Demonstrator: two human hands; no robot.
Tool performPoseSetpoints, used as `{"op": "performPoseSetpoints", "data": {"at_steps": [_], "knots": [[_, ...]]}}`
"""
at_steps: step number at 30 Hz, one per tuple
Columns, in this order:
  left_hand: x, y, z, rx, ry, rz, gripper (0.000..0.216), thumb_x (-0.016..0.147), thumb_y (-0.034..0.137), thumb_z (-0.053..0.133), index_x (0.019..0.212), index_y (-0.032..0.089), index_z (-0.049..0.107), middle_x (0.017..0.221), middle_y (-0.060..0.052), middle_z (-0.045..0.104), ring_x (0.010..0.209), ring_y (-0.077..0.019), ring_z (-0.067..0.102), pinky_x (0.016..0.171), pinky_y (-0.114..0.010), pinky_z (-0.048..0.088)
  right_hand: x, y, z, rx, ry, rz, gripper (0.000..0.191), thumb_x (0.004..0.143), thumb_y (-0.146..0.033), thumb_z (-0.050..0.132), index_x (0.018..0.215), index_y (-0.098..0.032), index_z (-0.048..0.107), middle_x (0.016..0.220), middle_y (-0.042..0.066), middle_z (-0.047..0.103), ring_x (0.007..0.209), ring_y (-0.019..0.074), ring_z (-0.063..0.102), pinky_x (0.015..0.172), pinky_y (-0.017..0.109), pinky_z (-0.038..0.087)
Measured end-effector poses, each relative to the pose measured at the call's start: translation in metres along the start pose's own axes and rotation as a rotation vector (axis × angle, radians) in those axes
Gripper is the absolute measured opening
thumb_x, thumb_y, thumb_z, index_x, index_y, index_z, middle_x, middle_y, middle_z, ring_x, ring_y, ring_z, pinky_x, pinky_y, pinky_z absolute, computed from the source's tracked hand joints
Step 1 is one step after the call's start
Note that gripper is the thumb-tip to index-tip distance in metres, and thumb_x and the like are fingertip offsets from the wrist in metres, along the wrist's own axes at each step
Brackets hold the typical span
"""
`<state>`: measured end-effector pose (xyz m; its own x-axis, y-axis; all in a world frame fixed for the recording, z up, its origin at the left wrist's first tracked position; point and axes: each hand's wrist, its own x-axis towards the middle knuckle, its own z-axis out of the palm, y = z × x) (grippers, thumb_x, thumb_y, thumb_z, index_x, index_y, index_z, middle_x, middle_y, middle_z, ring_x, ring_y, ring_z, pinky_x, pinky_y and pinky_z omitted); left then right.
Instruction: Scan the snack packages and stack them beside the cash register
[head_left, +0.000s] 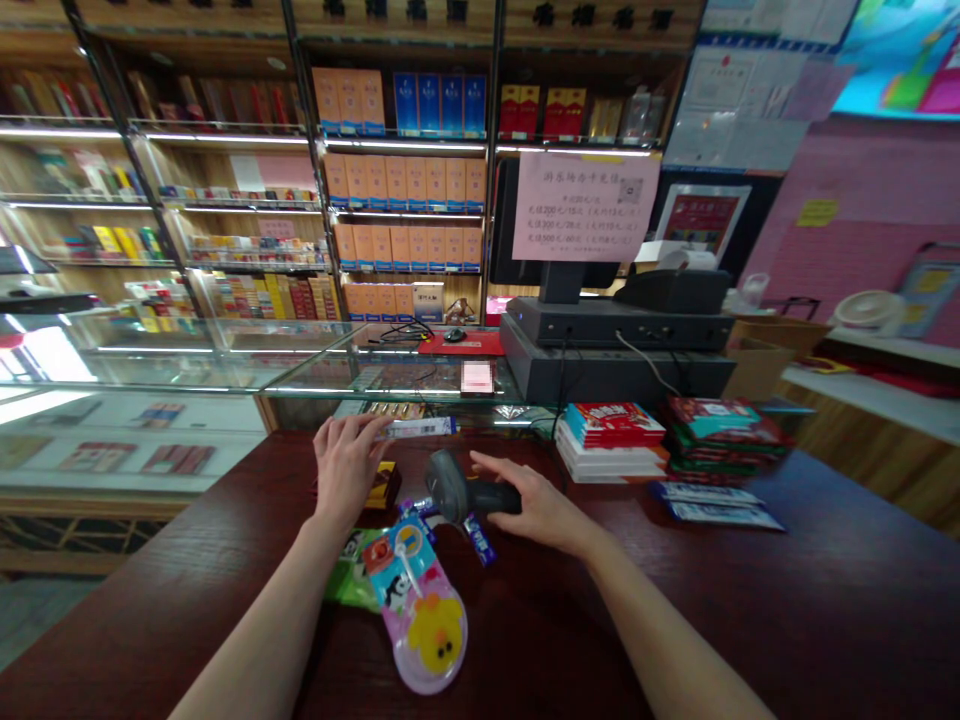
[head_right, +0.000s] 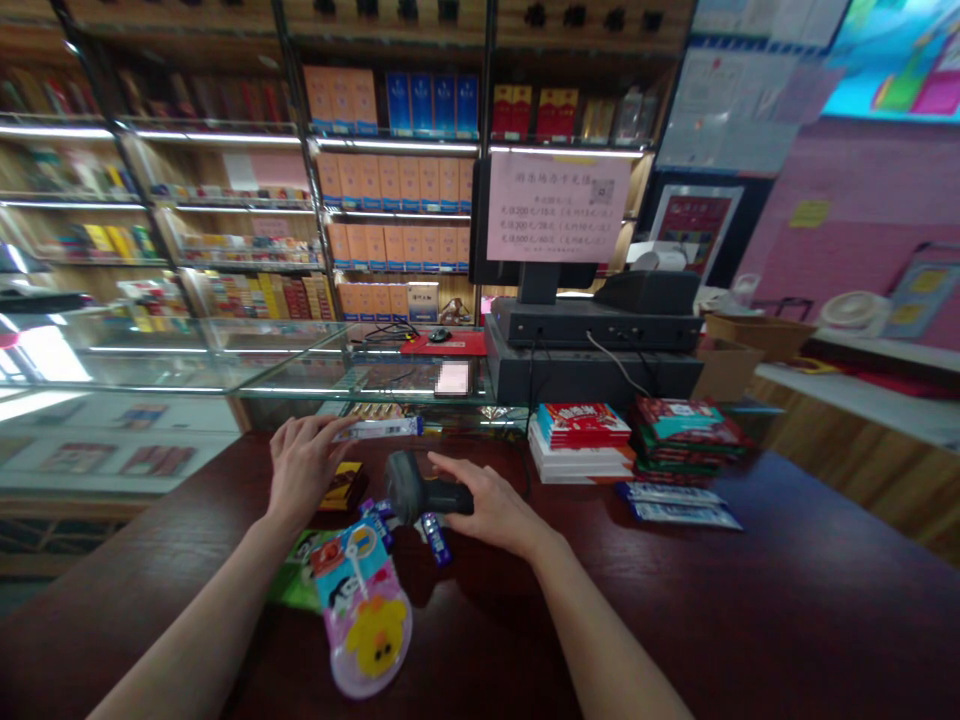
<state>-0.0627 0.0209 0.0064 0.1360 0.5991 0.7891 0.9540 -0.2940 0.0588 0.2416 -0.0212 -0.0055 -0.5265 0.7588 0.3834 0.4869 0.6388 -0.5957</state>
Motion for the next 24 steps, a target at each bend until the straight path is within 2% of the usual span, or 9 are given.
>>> {"op": "performPoseSetpoints", "data": {"at_steps": [6, 12, 20, 24], "knots": [[-0.0006, -0.0025, 0.0026, -0.017, 0.016, 0.005, 0.031, 0.091, 0.030, 0.062, 0.122, 0.031, 0.067, 0.113, -0.008, 0.069, 0.109, -0.0291, 0.056, 0.109, -0.052, 0.033, -0.0011, 0.0042, 0.0029, -0.106, -0.118, 0.007, 0.079, 0.079, -0.016, 0.065, 0.152, -0.032, 0.039, 0.139, 0.006, 0.061, 0.119, 0.0248, 0.061, 0.100, 0.039, 0.039], [0.0001, -0.0011, 0.0014, -0.020, 0.006, 0.005, 0.030, 0.093, 0.030, 0.060, 0.122, 0.029, 0.067, 0.113, -0.008, 0.069, 0.108, -0.0292, 0.056, 0.107, -0.050, 0.034, -0.0022, 0.0094, 0.0048, -0.142, -0.144, 0.004, 0.080, 0.077, -0.015, 0.065, 0.151, -0.031, 0.040, 0.141, 0.005, 0.060, 0.123, 0.0244, 0.059, 0.101, 0.037, 0.036], [0.0007, 0.0012, 0.0003, -0.026, 0.017, 0.009, 0.029, 0.093, 0.032, 0.061, 0.121, 0.029, 0.067, 0.112, -0.008, 0.069, 0.107, -0.0285, 0.057, 0.105, -0.049, 0.035, -0.0032, 0.0088, 0.0061, -0.166, -0.175, 0.042, 0.081, 0.075, -0.020, 0.069, 0.151, -0.031, 0.041, 0.137, 0.006, 0.061, 0.119, 0.0254, 0.060, 0.101, 0.039, 0.037], [0.0012, 0.0021, 0.0003, -0.036, 0.018, 0.020, 0.029, 0.092, 0.031, 0.062, 0.121, 0.030, 0.067, 0.112, -0.008, 0.069, 0.108, -0.0285, 0.057, 0.104, -0.048, 0.036, -0.0035, 0.0098, 0.0052, -0.131, -0.133, 0.051, 0.071, 0.080, -0.029, 0.072, 0.147, -0.031, 0.048, 0.136, 0.007, 0.063, 0.119, 0.0266, 0.060, 0.103, 0.042, 0.038]]}}
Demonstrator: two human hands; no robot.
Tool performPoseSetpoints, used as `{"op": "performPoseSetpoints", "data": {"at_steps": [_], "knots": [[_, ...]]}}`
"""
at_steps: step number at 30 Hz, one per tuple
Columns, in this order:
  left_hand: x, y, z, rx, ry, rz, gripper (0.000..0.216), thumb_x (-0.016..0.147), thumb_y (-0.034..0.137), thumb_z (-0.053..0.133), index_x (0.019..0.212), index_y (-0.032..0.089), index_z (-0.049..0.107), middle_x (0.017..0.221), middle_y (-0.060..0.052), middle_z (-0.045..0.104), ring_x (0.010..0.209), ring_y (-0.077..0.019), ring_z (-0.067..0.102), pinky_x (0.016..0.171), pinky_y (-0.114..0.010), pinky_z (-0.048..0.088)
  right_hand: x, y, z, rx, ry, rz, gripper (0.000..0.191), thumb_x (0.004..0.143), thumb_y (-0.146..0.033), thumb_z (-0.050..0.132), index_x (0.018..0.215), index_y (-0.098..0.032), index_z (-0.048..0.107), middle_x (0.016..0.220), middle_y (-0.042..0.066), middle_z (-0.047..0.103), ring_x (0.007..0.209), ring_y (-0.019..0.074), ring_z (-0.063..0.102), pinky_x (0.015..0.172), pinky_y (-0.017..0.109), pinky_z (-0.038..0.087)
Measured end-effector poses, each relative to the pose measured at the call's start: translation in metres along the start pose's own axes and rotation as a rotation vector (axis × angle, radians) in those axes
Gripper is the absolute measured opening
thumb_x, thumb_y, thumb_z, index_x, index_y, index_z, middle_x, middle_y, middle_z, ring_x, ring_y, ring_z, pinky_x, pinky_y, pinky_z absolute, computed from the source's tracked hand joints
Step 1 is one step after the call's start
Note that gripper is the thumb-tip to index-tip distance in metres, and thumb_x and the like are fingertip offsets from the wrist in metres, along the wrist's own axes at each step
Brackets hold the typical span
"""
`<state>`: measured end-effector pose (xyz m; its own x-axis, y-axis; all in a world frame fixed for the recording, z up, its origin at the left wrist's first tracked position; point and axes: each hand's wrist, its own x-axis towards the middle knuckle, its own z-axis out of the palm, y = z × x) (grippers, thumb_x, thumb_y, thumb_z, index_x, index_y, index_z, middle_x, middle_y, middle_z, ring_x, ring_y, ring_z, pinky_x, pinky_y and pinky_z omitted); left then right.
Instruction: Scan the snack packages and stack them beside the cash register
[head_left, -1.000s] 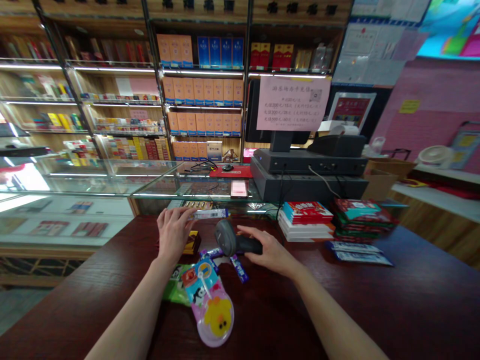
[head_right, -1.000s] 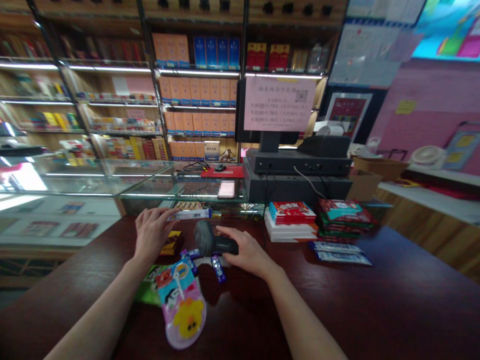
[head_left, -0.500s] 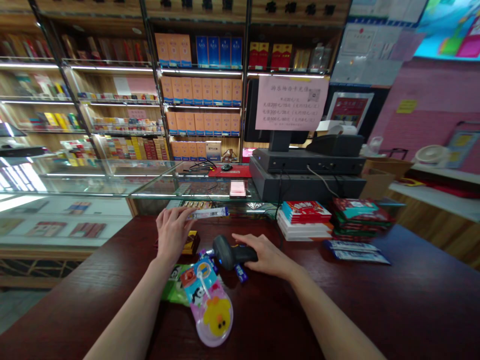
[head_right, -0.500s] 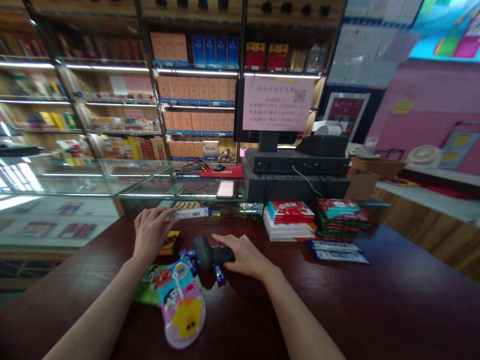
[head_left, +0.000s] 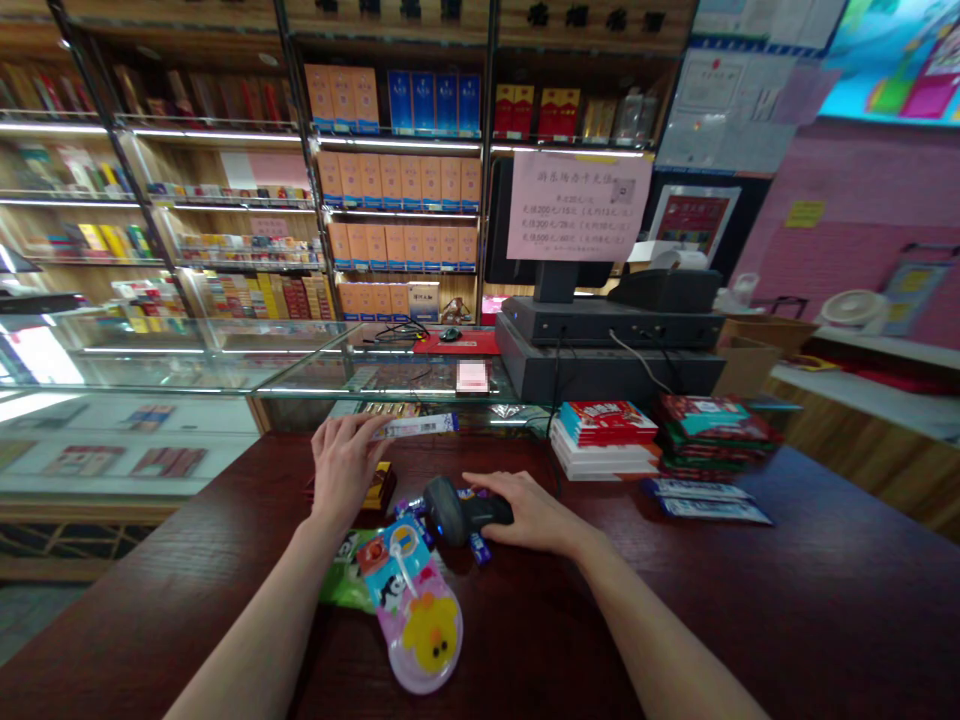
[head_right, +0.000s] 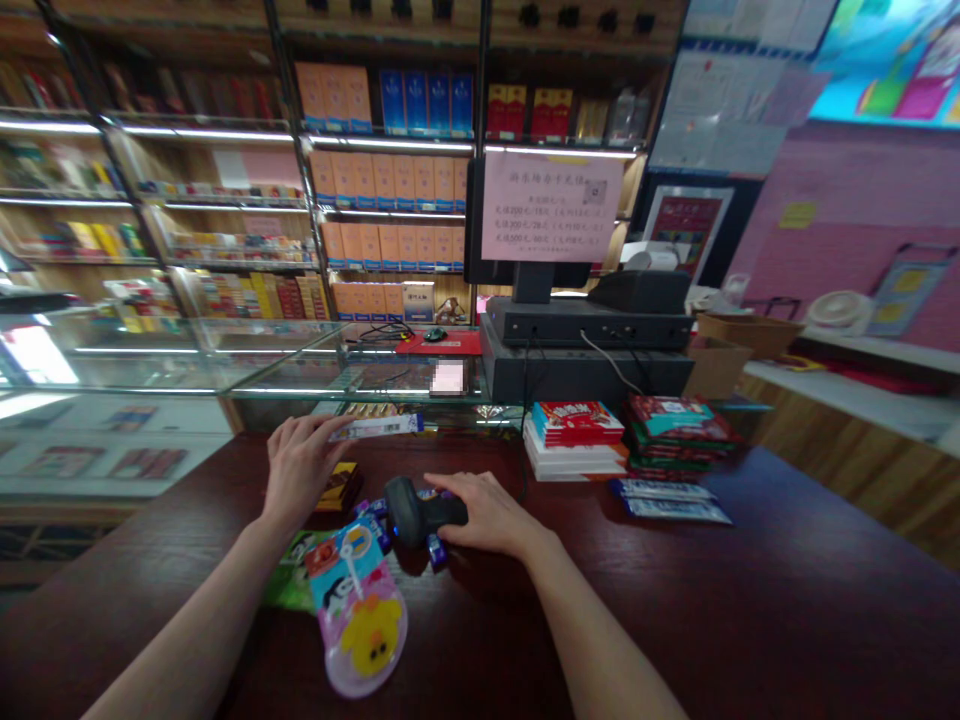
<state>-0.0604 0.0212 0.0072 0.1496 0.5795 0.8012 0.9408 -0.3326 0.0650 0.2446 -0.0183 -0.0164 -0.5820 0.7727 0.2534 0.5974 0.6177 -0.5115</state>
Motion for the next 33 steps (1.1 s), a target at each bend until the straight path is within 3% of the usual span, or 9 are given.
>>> {"op": "performPoseSetpoints", "data": {"at_steps": [5, 10, 17, 22, 29, 33], "knots": [[0.002, 0.008, -0.002, -0.066, -0.021, 0.037, 0.031, 0.090, 0.030, 0.065, 0.121, 0.030, 0.067, 0.113, -0.007, 0.069, 0.110, -0.0285, 0.057, 0.106, -0.049, 0.036, 0.006, 0.003, 0.001, 0.192, 0.283, 0.117, 0.044, 0.091, -0.032, 0.061, 0.134, -0.027, 0.059, 0.119, 0.005, 0.072, 0.097, 0.0202, 0.067, 0.096, 0.040, 0.047], [0.003, 0.019, -0.004, -0.122, -0.036, 0.102, 0.032, 0.089, 0.029, 0.067, 0.121, 0.031, 0.067, 0.113, -0.006, 0.069, 0.111, -0.0272, 0.057, 0.107, -0.048, 0.037, 0.014, 0.006, 0.004, 0.502, 0.500, 0.199, 0.041, 0.090, -0.040, 0.059, 0.127, -0.022, 0.062, 0.109, 0.007, 0.075, 0.098, 0.0209, 0.069, 0.089, 0.037, 0.052], [0.003, 0.032, -0.005, -0.195, -0.091, 0.198, 0.028, 0.092, 0.032, 0.064, 0.119, 0.031, 0.069, 0.111, -0.006, 0.069, 0.110, -0.0256, 0.058, 0.107, -0.047, 0.038, 0.018, 0.006, 0.002, 0.687, 0.560, 0.273, 0.039, 0.081, -0.043, 0.068, 0.111, -0.018, 0.070, 0.082, 0.002, 0.074, 0.070, 0.0174, 0.068, 0.073, 0.033, 0.054], [0.003, 0.036, -0.005, -0.217, -0.106, 0.220, 0.031, 0.091, 0.031, 0.065, 0.122, 0.031, 0.068, 0.110, -0.005, 0.069, 0.108, -0.0251, 0.058, 0.105, -0.047, 0.039, 0.018, 0.006, 0.000, 0.737, 0.561, 0.282, 0.030, 0.076, -0.040, 0.073, 0.096, -0.018, 0.072, 0.076, 0.001, 0.073, 0.066, 0.0165, 0.067, 0.070, 0.032, 0.054], [0.001, 0.031, -0.001, -0.222, -0.102, 0.132, 0.041, 0.089, 0.036, 0.067, 0.128, 0.027, 0.062, 0.123, -0.008, 0.065, 0.116, -0.0278, 0.057, 0.103, -0.047, 0.043, 0.018, 0.004, -0.001, 0.742, 0.569, 0.271, 0.025, 0.076, -0.039, 0.074, 0.090, -0.019, 0.070, 0.073, 0.000, 0.072, 0.064, 0.0158, 0.066, 0.068, 0.030, 0.053], [-0.001, 0.028, 0.004, -0.373, -0.129, 0.050, 0.043, 0.090, 0.038, 0.065, 0.131, 0.027, 0.058, 0.127, -0.008, 0.060, 0.118, -0.0247, 0.060, 0.103, -0.041, 0.048, 0.018, 0.007, -0.001, 0.752, 0.603, 0.272, 0.025, 0.075, -0.039, 0.075, 0.088, -0.019, 0.069, 0.071, 0.000, 0.071, 0.061, 0.0151, 0.064, 0.065, 0.029, 0.051]]}}
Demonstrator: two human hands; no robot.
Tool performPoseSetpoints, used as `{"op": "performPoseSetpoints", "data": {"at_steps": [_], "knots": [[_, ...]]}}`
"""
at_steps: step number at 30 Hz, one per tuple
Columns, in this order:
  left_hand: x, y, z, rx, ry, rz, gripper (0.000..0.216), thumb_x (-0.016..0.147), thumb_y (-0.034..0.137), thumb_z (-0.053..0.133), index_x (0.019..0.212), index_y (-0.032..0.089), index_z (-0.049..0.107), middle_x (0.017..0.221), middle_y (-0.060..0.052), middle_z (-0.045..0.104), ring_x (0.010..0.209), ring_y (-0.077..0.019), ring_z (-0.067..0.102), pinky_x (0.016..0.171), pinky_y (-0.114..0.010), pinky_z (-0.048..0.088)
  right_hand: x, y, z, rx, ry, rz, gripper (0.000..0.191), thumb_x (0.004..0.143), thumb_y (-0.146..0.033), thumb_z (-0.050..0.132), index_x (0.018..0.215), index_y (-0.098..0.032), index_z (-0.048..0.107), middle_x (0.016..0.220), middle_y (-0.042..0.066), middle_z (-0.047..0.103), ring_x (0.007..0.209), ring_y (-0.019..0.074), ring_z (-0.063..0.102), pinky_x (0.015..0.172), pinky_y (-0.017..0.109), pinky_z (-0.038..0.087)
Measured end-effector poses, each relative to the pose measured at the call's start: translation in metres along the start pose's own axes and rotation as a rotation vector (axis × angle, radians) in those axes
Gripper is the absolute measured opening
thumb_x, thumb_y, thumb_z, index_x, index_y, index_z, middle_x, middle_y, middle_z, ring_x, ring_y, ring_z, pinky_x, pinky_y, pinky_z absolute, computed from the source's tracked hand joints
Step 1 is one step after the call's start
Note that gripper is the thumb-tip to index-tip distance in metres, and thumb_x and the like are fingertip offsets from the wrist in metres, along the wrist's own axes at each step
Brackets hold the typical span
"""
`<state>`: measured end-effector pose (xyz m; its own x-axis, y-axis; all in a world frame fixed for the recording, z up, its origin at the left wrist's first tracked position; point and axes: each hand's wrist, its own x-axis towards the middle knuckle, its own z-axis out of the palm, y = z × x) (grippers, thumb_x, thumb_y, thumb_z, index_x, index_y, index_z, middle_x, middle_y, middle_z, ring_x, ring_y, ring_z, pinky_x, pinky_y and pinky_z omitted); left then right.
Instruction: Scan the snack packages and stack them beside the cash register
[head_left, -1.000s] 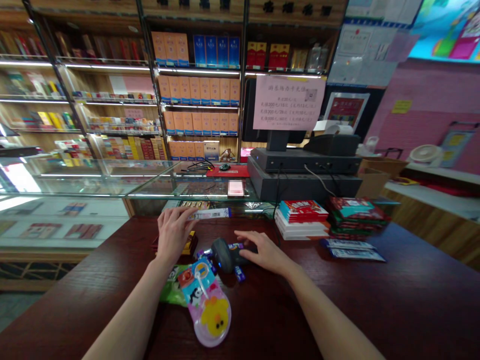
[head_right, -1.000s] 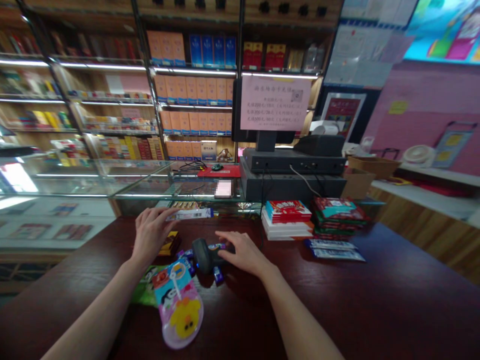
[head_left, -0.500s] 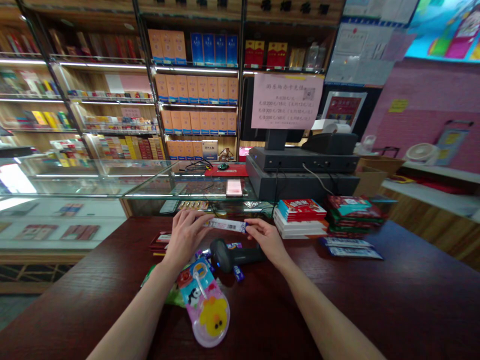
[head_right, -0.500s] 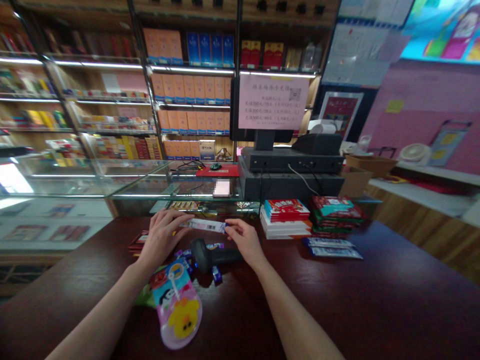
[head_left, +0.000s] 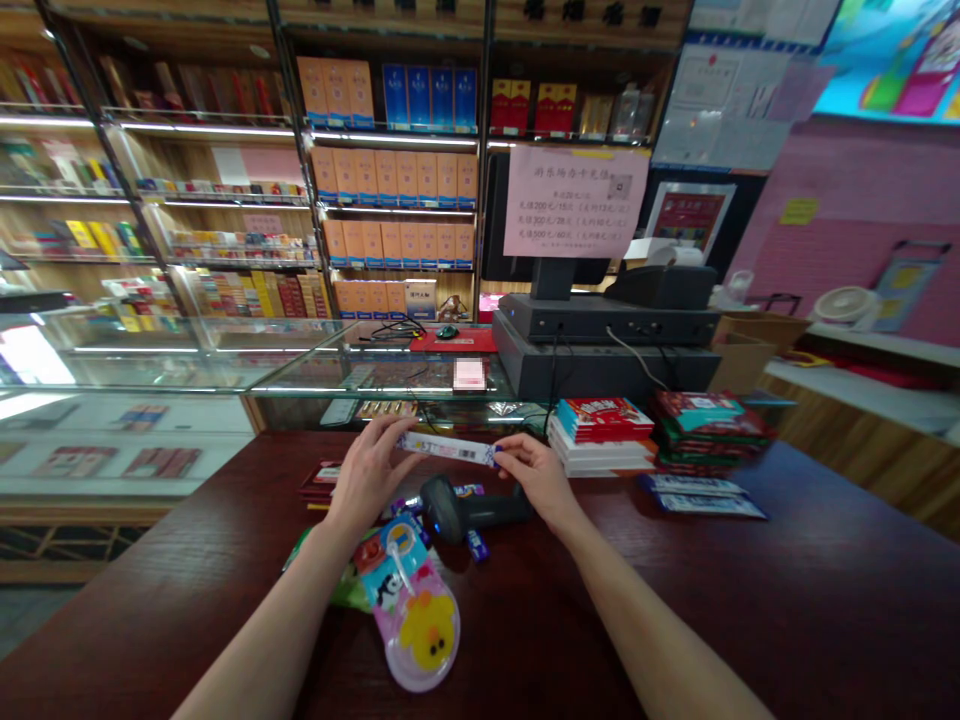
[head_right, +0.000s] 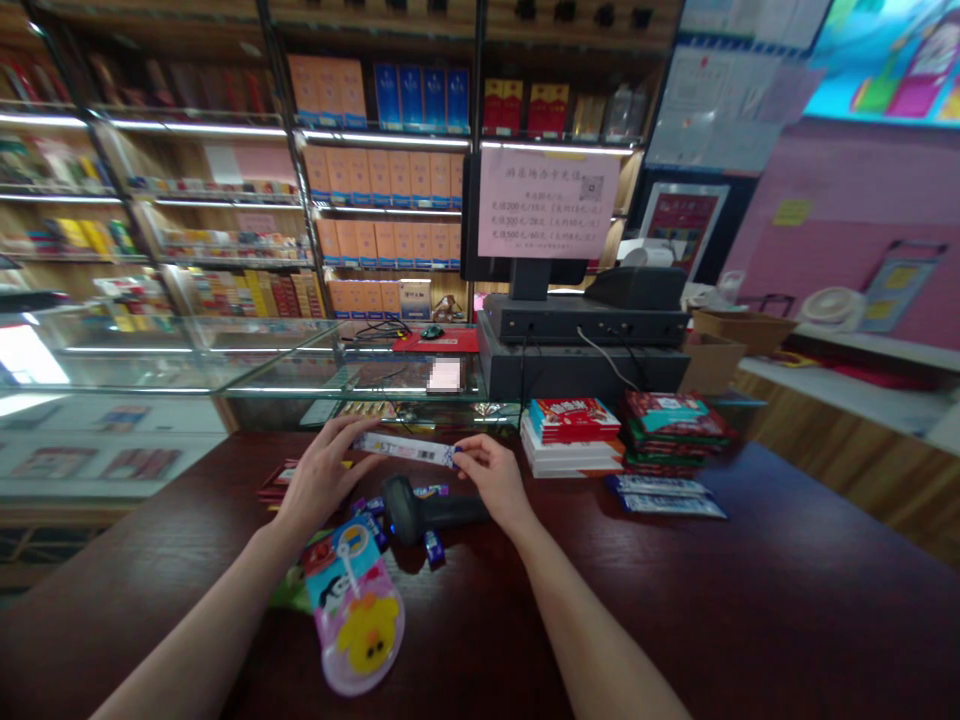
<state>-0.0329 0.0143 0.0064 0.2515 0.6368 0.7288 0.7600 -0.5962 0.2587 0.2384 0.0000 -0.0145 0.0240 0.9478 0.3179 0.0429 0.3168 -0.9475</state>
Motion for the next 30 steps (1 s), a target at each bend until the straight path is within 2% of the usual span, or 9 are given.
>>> {"op": "performPoseSetpoints", "data": {"at_steps": [6, 12, 17, 22, 27, 30], "knots": [[0.003, -0.006, 0.002, -0.211, -0.015, -0.090, 0.028, 0.091, 0.035, 0.061, 0.117, 0.024, 0.066, 0.115, -0.005, 0.067, 0.108, -0.0207, 0.065, 0.098, -0.035, 0.052, 0.003, 0.004, -0.005, 0.009, 0.057, 0.011, 0.027, 0.074, -0.039, 0.076, 0.088, -0.018, 0.069, 0.071, 0.000, 0.071, 0.059, 0.0149, 0.063, 0.063, 0.029, 0.049], [0.004, -0.006, 0.003, -0.299, -0.018, -0.218, 0.033, 0.089, 0.036, 0.059, 0.118, 0.023, 0.067, 0.110, -0.004, 0.073, 0.096, -0.0190, 0.069, 0.089, -0.033, 0.054, 0.005, 0.007, -0.010, -0.006, 0.072, -0.003, 0.026, 0.074, -0.040, 0.075, 0.087, -0.019, 0.068, 0.073, 0.000, 0.071, 0.062, 0.0154, 0.064, 0.064, 0.029, 0.050], [0.004, -0.002, 0.005, -0.409, -0.020, -0.317, 0.039, 0.087, 0.041, 0.060, 0.122, 0.024, 0.064, 0.103, -0.002, 0.076, 0.093, -0.0190, 0.071, 0.088, -0.031, 0.054, 0.010, 0.013, -0.016, -0.037, 0.088, -0.045, 0.024, 0.074, -0.041, 0.074, 0.083, -0.020, 0.068, 0.077, 0.001, 0.070, 0.069, 0.0173, 0.065, 0.068, 0.031, 0.052], [0.005, 0.000, 0.007, -0.427, -0.031, -0.314, 0.031, 0.086, 0.045, 0.059, 0.106, 0.023, 0.068, 0.100, -0.003, 0.076, 0.090, -0.0197, 0.071, 0.086, -0.031, 0.053, 0.015, 0.012, -0.024, -0.205, 0.103, -0.115, 0.018, 0.077, -0.039, 0.069, 0.082, -0.021, 0.070, 0.076, 0.000, 0.069, 0.072, 0.0180, 0.063, 0.071, 0.031, 0.050], [0.012, 0.009, 0.005, -0.463, -0.050, -0.286, 0.026, 0.083, 0.044, 0.061, 0.095, 0.022, 0.070, 0.094, -0.002, 0.076, 0.089, -0.0196, 0.071, 0.085, -0.031, 0.053, 0.015, 0.007, -0.037, -0.240, 0.071, -0.072, 0.017, 0.074, -0.037, 0.069, 0.082, -0.022, 0.069, 0.071, -0.001, 0.068, 0.064, 0.0177, 0.065, 0.064, 0.031, 0.050], [0.017, 0.016, 0.004, -0.468, -0.082, -0.256, 0.024, 0.082, 0.042, 0.061, 0.092, 0.022, 0.070, 0.093, -0.002, 0.076, 0.089, -0.0197, 0.071, 0.086, -0.032, 0.053, 0.012, 0.004, -0.046, -0.148, 0.032, -0.017, 0.019, 0.074, -0.038, 0.069, 0.082, -0.021, 0.065, 0.089, 0.004, 0.074, 0.071, 0.0199, 0.073, 0.063, 0.030, 0.052]]}}
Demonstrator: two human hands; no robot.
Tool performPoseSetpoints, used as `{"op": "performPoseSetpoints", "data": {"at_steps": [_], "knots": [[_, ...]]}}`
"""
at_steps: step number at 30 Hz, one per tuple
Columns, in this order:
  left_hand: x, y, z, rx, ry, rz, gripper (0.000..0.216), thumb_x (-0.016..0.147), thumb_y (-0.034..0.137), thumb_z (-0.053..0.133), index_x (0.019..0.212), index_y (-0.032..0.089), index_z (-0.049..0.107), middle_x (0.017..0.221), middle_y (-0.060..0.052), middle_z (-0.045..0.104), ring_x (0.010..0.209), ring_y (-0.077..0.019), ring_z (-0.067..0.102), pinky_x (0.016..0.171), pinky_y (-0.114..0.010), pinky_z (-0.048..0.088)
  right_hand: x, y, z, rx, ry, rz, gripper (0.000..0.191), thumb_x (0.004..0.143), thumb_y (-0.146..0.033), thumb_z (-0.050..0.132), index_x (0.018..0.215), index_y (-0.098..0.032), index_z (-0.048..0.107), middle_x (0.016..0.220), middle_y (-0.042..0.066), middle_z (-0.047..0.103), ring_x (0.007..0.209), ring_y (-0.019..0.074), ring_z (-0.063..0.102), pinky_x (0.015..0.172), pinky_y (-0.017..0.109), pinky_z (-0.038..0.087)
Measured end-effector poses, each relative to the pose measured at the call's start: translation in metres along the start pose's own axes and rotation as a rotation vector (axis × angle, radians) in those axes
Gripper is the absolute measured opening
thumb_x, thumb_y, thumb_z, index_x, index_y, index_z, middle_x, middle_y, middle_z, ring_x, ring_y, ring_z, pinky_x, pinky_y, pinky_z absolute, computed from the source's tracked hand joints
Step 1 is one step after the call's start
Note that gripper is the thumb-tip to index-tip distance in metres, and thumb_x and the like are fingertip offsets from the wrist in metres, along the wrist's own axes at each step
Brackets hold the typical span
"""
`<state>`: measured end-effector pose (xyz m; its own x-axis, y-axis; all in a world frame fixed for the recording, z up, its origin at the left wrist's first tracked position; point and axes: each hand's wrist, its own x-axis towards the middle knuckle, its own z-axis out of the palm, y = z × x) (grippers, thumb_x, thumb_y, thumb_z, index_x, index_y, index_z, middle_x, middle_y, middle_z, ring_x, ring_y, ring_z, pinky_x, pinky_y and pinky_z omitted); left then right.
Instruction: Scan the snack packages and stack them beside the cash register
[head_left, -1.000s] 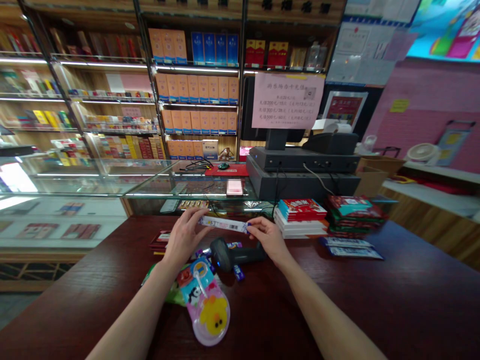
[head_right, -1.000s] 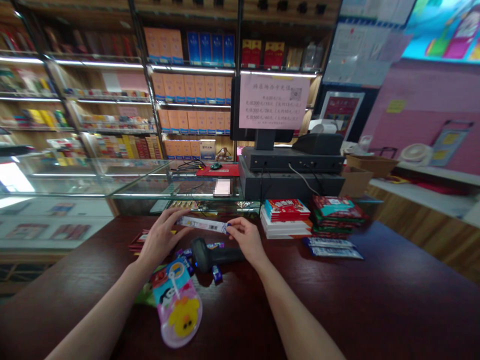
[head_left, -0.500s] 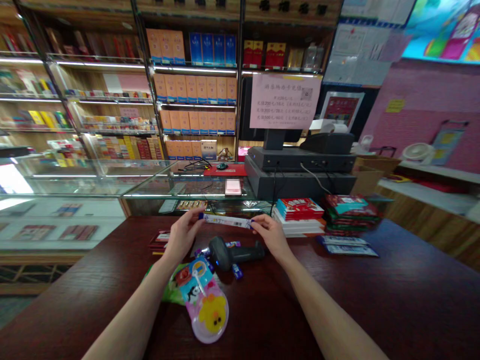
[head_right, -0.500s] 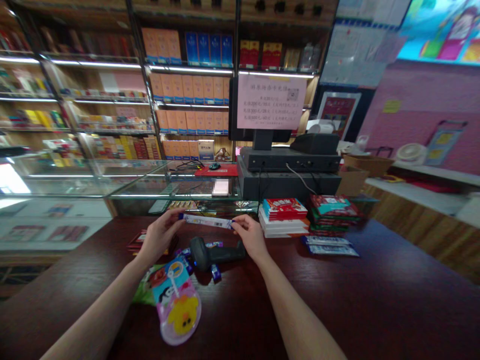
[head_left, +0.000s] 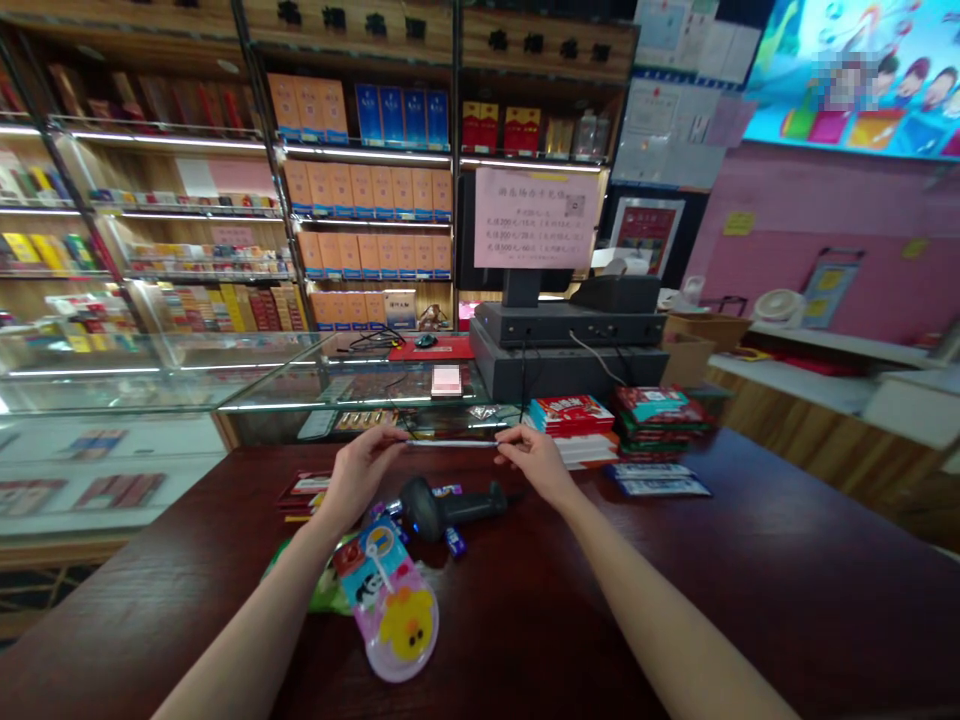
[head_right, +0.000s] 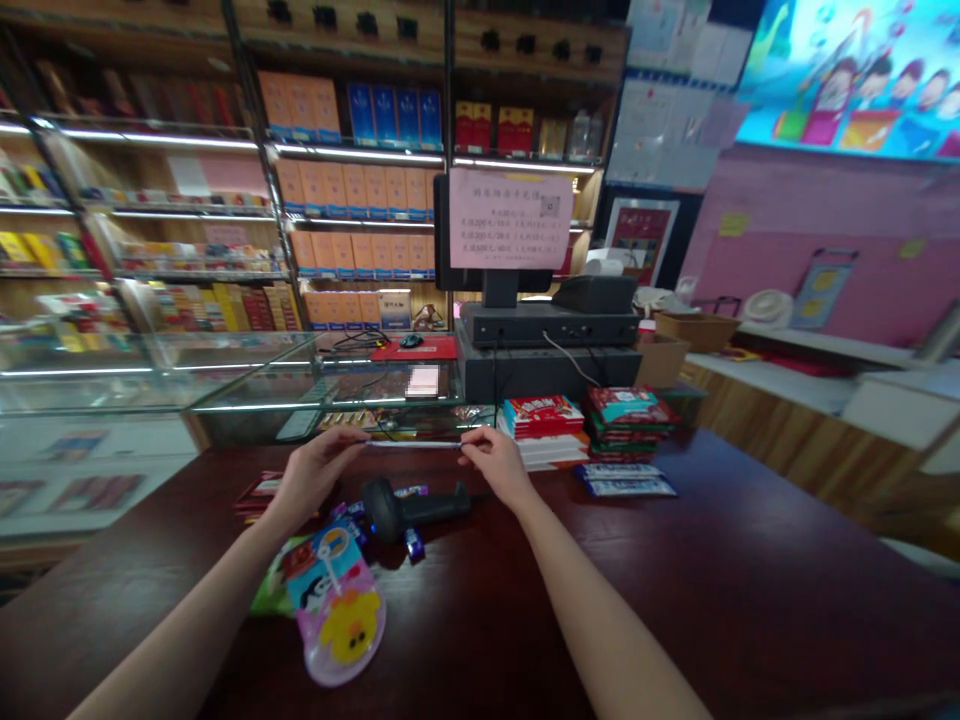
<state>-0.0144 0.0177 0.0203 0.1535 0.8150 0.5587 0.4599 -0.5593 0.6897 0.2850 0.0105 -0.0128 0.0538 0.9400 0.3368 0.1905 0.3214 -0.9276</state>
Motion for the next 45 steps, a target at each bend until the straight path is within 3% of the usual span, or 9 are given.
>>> {"op": "performPoseSetpoints", "data": {"at_steps": [3, 6, 11, 18, 25, 35, 45], "knots": [[0.002, 0.006, 0.003, 0.016, -0.026, 0.022, 0.023, 0.083, 0.040, 0.060, 0.092, 0.023, 0.071, 0.094, -0.002, 0.076, 0.091, -0.0201, 0.070, 0.088, -0.033, 0.053, -0.005, -0.001, -0.011, 0.055, -0.026, -0.046, 0.018, 0.073, -0.035, 0.072, 0.078, -0.021, 0.062, 0.107, 0.008, 0.075, 0.092, 0.0222, 0.074, 0.081, 0.034, 0.057], [0.003, 0.011, 0.007, 0.029, -0.047, 0.060, 0.023, 0.085, 0.040, 0.058, 0.093, 0.023, 0.071, 0.098, -0.002, 0.076, 0.095, -0.0202, 0.070, 0.091, -0.034, 0.053, -0.009, 0.000, -0.022, 0.029, -0.044, -0.097, 0.015, 0.072, -0.031, 0.073, 0.078, -0.020, 0.063, 0.107, 0.008, 0.076, 0.103, 0.0224, 0.072, 0.096, 0.038, 0.053], [0.003, 0.021, 0.017, 0.056, -0.082, 0.133, 0.020, 0.086, 0.035, 0.056, 0.093, 0.023, 0.070, 0.098, -0.002, 0.076, 0.096, -0.0198, 0.070, 0.090, -0.033, 0.054, -0.017, 0.002, -0.038, -0.014, -0.048, -0.125, 0.023, 0.070, -0.032, 0.077, 0.086, -0.021, 0.066, 0.112, 0.009, 0.074, 0.100, 0.0228, 0.072, 0.093, 0.039, 0.054], [0.006, 0.028, 0.041, 0.082, -0.147, 0.362, 0.017, 0.092, 0.033, 0.055, 0.092, 0.024, 0.070, 0.105, -0.005, 0.073, 0.099, -0.0190, 0.070, 0.092, -0.034, 0.055, -0.031, 0.006, -0.069, -0.154, -0.003, -0.166, 0.013, 0.076, -0.031, 0.072, 0.081, -0.021, 0.066, 0.110, 0.008, 0.074, 0.097, 0.0226, 0.071, 0.087, 0.037, 0.054], [0.007, 0.040, 0.072, 0.133, -0.288, 0.493, 0.018, 0.097, 0.028, 0.051, 0.098, 0.024, 0.069, 0.112, -0.006, 0.069, 0.102, -0.0167, 0.068, 0.092, -0.031, 0.055, -0.047, 0.004, -0.104, -0.285, -0.001, -0.140, 0.026, 0.076, -0.025, 0.068, 0.102, -0.022, 0.068, 0.102, 0.004, 0.074, 0.096, 0.0211, 0.071, 0.088, 0.036, 0.054], [0.013, 0.071, 0.126, 0.246, -0.400, 0.555, 0.017, 0.096, 0.024, 0.053, 0.099, 0.025, 0.070, 0.111, -0.004, 0.071, 0.101, -0.0187, 0.066, 0.091, -0.032, 0.050, -0.068, 0.017, -0.167, -0.546, 0.074, -0.170, 0.040, 0.073, -0.016, 0.071, 0.113, -0.025, 0.071, 0.106, 0.003, 0.074, 0.103, 0.0229, 0.066, 0.096, 0.039, 0.048], [0.005, 0.103, 0.193, 0.362, -0.467, 0.528, 0.019, 0.095, 0.020, 0.055, 0.100, 0.024, 0.073, 0.108, -0.005, 0.072, 0.100, -0.0211, 0.064, 0.088, -0.034, 0.047, -0.082, 0.041, -0.225, -0.592, 0.148, -0.052, 0.045, 0.072, -0.014, 0.071, 0.116, -0.025, 0.070, 0.104, 0.003, 0.075, 0.100, 0.0231, 0.068, 0.093, 0.040, 0.050]]}}
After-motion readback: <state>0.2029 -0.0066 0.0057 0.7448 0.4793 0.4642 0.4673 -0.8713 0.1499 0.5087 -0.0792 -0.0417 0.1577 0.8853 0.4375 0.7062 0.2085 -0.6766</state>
